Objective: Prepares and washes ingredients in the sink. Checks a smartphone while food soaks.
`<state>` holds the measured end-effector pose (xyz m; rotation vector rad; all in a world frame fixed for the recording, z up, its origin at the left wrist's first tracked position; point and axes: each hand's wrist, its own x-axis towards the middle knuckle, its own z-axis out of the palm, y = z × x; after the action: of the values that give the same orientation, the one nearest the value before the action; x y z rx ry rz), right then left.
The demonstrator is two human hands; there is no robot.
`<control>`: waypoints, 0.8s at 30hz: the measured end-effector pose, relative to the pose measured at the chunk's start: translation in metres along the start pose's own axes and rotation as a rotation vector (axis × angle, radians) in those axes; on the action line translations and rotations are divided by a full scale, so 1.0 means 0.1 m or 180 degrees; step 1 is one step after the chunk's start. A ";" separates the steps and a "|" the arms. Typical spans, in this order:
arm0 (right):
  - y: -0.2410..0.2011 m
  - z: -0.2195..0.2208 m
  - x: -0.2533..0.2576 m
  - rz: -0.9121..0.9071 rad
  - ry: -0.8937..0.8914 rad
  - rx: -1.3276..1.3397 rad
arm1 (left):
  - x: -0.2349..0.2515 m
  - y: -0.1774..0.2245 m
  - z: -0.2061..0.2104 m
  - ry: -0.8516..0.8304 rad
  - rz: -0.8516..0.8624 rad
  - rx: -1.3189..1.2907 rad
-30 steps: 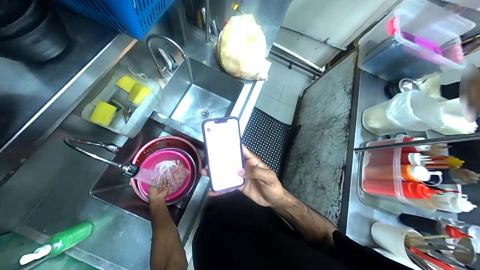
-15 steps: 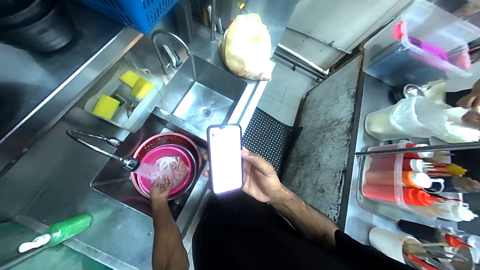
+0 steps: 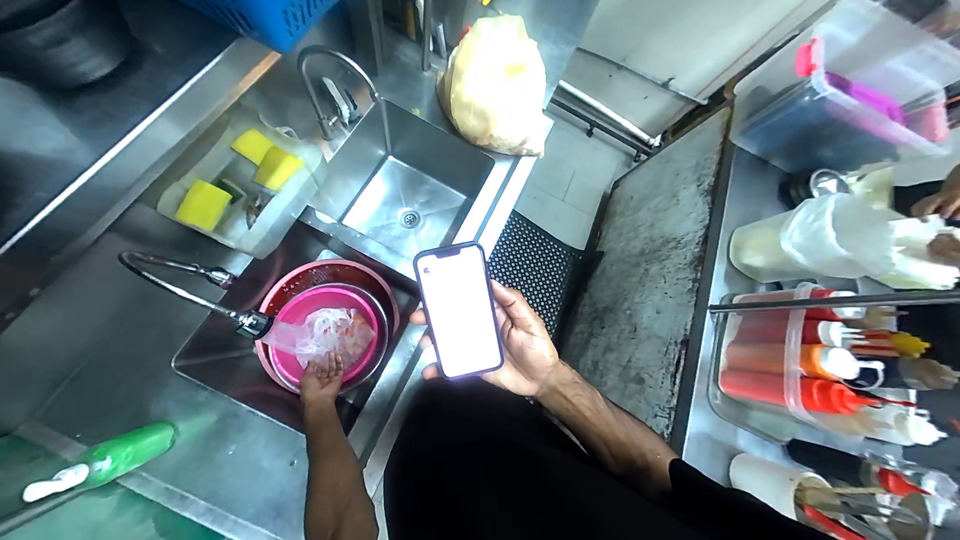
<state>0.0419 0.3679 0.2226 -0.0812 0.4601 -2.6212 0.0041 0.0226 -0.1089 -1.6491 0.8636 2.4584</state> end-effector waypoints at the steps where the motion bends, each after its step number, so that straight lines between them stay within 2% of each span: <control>1: 0.00 -0.01 0.00 -0.0035 0.0034 -0.0002 | 0.01 0.00 0.01 0.0001 0.0004 0.0007; 5: -0.07 -0.13 -0.02 -0.0025 0.0240 -0.0278 | 0.00 0.01 0.06 0.0009 0.0044 0.0017; 10: -0.34 -0.66 -0.21 0.0651 0.0455 -0.0695 | 0.04 0.01 0.04 0.0016 0.0054 -0.0081; 12: -0.46 -0.97 -0.31 0.1315 0.0975 -0.1547 | 0.04 0.02 0.03 0.0066 0.0040 -0.0092; 14: -0.50 -1.32 -0.41 0.2276 0.1498 -0.3019 | 0.06 -0.02 -0.01 0.0136 0.0030 -0.0122; 15: -0.48 -1.53 -0.47 0.2843 0.1531 -0.3879 | 0.07 -0.05 -0.04 0.0174 0.0019 -0.0146; 17: -0.34 -1.94 -0.60 0.4205 0.1165 -0.5243 | 0.07 -0.09 -0.10 0.0224 -0.0008 -0.0166; 19: -0.09 -2.09 -0.72 0.5216 0.0841 -0.5877 | 0.08 -0.14 -0.15 0.0280 -0.0037 -0.0149; 21: 0.09 -2.01 -0.73 0.5472 0.0757 -0.6052 | 0.13 -0.22 -0.17 0.0345 -0.0086 -0.0151; 23: 0.18 -1.90 -0.63 0.5301 0.0574 -0.6147 | 0.16 -0.28 -0.16 0.0424 -0.0126 -0.0171; 24: 0.20 -1.90 -0.58 0.5133 0.0262 -0.6157 | 0.17 -0.30 -0.13 0.0452 -0.0140 -0.0170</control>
<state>0.0764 0.4365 0.0385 -0.1155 1.7776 -0.0602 0.0184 0.0373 -0.1397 -1.8590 0.7734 2.3793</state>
